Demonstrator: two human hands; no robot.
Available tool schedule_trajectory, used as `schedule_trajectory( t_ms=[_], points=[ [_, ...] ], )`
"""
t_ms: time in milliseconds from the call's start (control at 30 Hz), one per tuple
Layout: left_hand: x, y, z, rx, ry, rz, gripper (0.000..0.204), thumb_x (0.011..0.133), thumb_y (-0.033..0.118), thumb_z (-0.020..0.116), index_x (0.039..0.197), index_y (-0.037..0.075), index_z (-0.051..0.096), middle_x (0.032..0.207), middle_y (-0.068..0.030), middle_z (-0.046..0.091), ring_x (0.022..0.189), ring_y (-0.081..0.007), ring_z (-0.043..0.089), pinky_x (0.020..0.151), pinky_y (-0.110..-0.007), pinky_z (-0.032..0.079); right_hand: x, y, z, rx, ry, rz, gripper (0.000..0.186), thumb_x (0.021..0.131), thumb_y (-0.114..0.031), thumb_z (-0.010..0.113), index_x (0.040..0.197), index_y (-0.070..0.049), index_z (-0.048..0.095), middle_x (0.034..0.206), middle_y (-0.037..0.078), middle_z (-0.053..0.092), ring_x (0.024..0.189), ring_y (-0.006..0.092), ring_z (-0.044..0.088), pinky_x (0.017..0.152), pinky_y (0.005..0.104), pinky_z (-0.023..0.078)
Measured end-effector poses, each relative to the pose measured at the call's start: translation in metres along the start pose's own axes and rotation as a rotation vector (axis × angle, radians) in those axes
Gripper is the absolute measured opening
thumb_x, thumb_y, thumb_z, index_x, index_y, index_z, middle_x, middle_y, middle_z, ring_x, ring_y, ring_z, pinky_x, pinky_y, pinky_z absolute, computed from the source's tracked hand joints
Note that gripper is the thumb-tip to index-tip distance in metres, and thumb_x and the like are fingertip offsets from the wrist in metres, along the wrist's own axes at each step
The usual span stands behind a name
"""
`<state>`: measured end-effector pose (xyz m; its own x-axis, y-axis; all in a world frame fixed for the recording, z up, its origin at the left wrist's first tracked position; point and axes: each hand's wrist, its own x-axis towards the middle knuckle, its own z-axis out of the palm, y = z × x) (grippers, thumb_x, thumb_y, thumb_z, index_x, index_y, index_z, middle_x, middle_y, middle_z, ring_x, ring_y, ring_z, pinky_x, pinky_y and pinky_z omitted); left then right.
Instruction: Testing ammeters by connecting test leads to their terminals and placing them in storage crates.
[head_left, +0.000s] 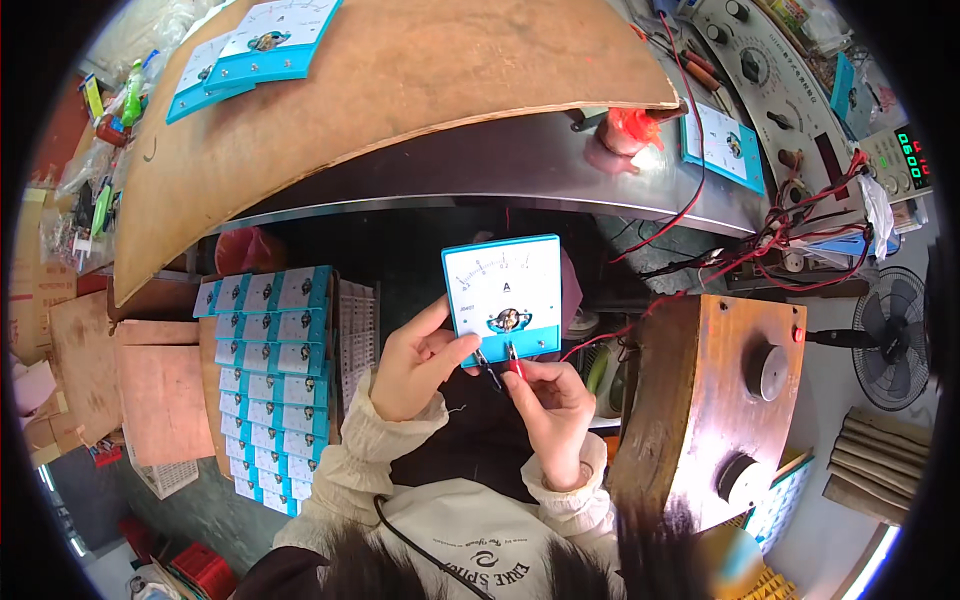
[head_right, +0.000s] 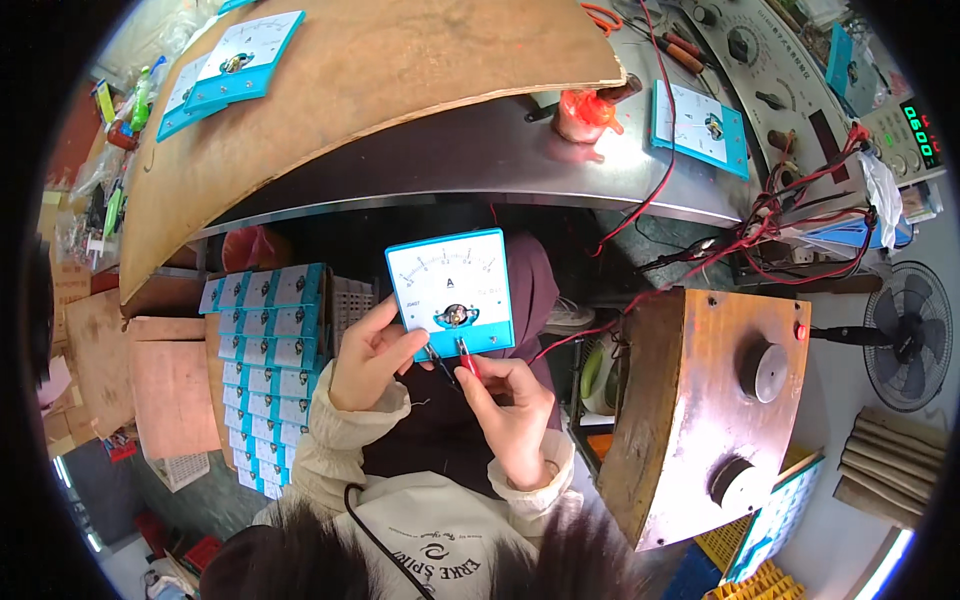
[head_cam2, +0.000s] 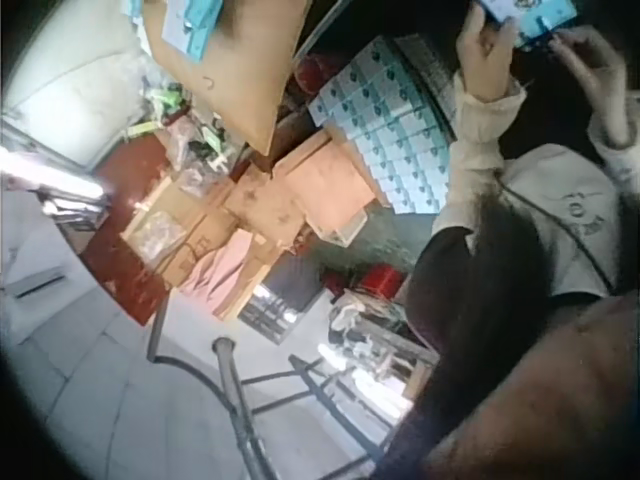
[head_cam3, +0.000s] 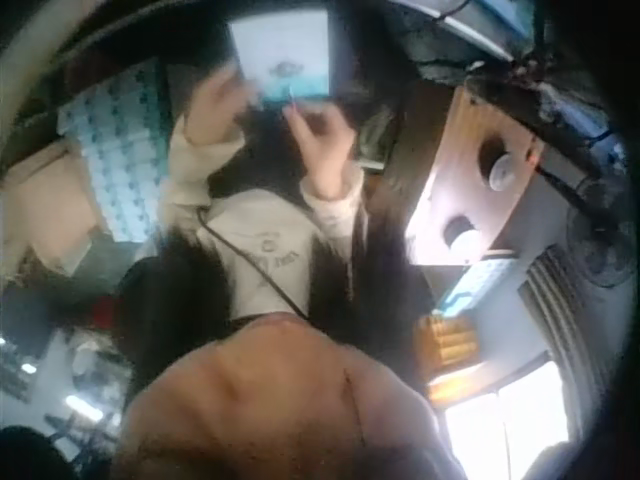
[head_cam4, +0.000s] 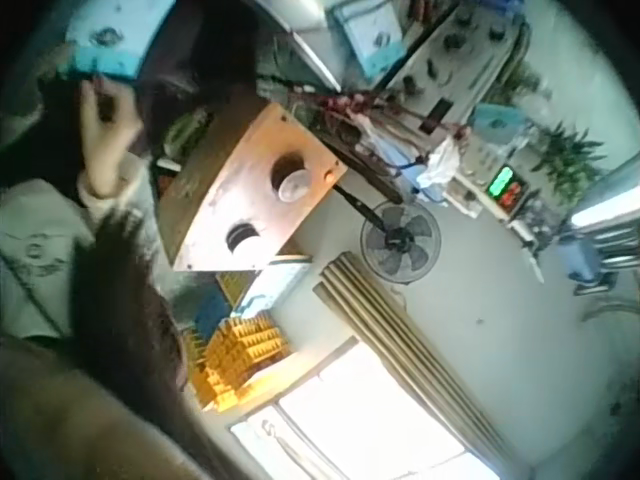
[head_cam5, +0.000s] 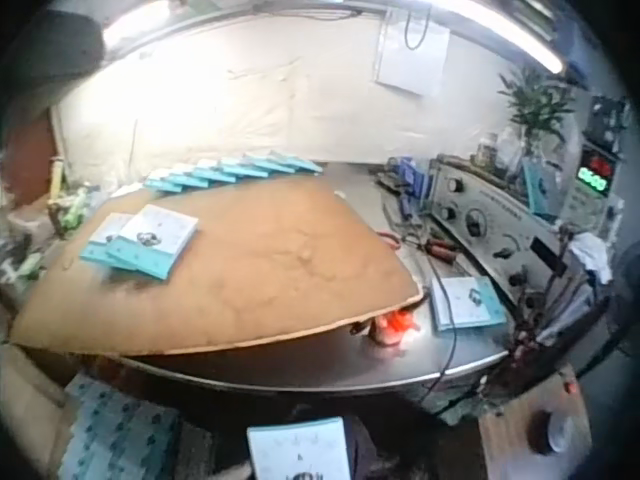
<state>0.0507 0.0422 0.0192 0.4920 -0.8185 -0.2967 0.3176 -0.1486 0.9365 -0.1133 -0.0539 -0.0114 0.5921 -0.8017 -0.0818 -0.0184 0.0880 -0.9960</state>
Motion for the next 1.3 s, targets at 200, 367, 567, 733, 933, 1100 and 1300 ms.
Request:
schedule_trajectory(
  t_ms=[200, 367, 567, 733, 933, 1100, 1300],
  points=[
    [0.011, 0.0, 0.012, -0.101, -0.023, -0.023, 0.063, 0.098, 0.008, 0.064, 0.154, 0.0, 0.037, 0.107, -0.0059, 0.069, 0.074, -0.0056, 0.054, 0.064, -0.023, 0.053, 0.002, -0.007, -0.014, -0.077, 0.07, -0.044, 0.018, 0.086, -0.001, 0.079, 0.098, 0.001, 0.066, 0.087, 0.005, 0.073, 0.073, 0.0038, 0.064, 0.062, 0.0191, 0.051],
    [0.009, -0.002, 0.012, -0.078, -0.04, -0.055, 0.065, 0.098, 0.008, 0.064, 0.155, 0.001, 0.034, 0.122, -0.0078, 0.067, 0.095, -0.0081, 0.063, 0.068, -0.024, 0.056, 0.001, -0.007, -0.018, -0.124, 0.055, -0.033, 0.018, 0.086, -0.001, 0.079, 0.098, 0.002, 0.066, 0.086, 0.006, 0.073, 0.072, 0.0037, 0.064, 0.061, 0.0193, 0.051],
    [0.008, -0.003, 0.01, -0.071, -0.035, -0.047, 0.065, 0.099, 0.01, 0.064, 0.155, 0.001, 0.034, 0.118, -0.0076, 0.068, 0.08, -0.0053, 0.059, 0.065, -0.023, 0.054, 0.002, -0.01, -0.017, -0.155, 0.044, -0.049, 0.018, 0.086, -0.001, 0.079, 0.098, 0.002, 0.066, 0.086, 0.006, 0.073, 0.072, 0.0043, 0.065, 0.061, 0.0197, 0.052],
    [0.005, -0.004, 0.009, -0.117, -0.016, -0.04, 0.065, 0.099, 0.011, 0.065, 0.155, 0.001, 0.034, 0.112, -0.0068, 0.069, 0.075, -0.0048, 0.056, 0.064, -0.022, 0.053, 0.001, -0.015, -0.013, -0.154, 0.042, -0.061, 0.019, 0.086, -0.001, 0.08, 0.099, 0.002, 0.066, 0.086, 0.007, 0.073, 0.072, 0.0048, 0.065, 0.062, 0.0203, 0.053],
    [0.0, -0.006, 0.009, -0.184, 0.042, -0.04, 0.066, 0.098, 0.014, 0.067, 0.155, 0.001, 0.035, 0.107, -0.0061, 0.07, 0.074, -0.0055, 0.057, 0.063, -0.022, 0.05, 0.003, -0.017, -0.007, -0.223, 0.037, -0.143, 0.023, 0.083, 0.0, 0.082, 0.099, 0.002, 0.066, 0.085, 0.007, 0.073, 0.071, 0.0051, 0.064, 0.06, 0.0202, 0.052],
    [-0.003, -0.006, 0.004, -0.181, 0.06, -0.074, 0.065, 0.098, 0.015, 0.067, 0.154, 0.001, 0.037, 0.105, -0.005, 0.071, 0.076, -0.0057, 0.059, 0.063, -0.021, 0.049, 0.002, -0.018, -0.003, -0.307, 0.011, -0.186, 0.025, 0.08, 0.001, 0.084, 0.098, 0.001, 0.067, 0.083, 0.006, 0.072, 0.067, 0.0054, 0.063, 0.058, 0.0203, 0.051],
    [-0.004, -0.005, 0.003, -0.172, 0.088, -0.055, 0.058, 0.098, 0.019, 0.067, 0.148, 0.002, 0.045, 0.1, -0.0038, 0.07, 0.074, -0.0073, 0.059, 0.063, -0.022, 0.047, -0.001, -0.015, 0.0, -0.336, 0.024, -0.182, 0.026, 0.078, 0.0, 0.085, 0.098, 0.0, 0.067, 0.083, 0.007, 0.072, 0.067, 0.006, 0.063, 0.058, 0.021, 0.052]
  ],
)
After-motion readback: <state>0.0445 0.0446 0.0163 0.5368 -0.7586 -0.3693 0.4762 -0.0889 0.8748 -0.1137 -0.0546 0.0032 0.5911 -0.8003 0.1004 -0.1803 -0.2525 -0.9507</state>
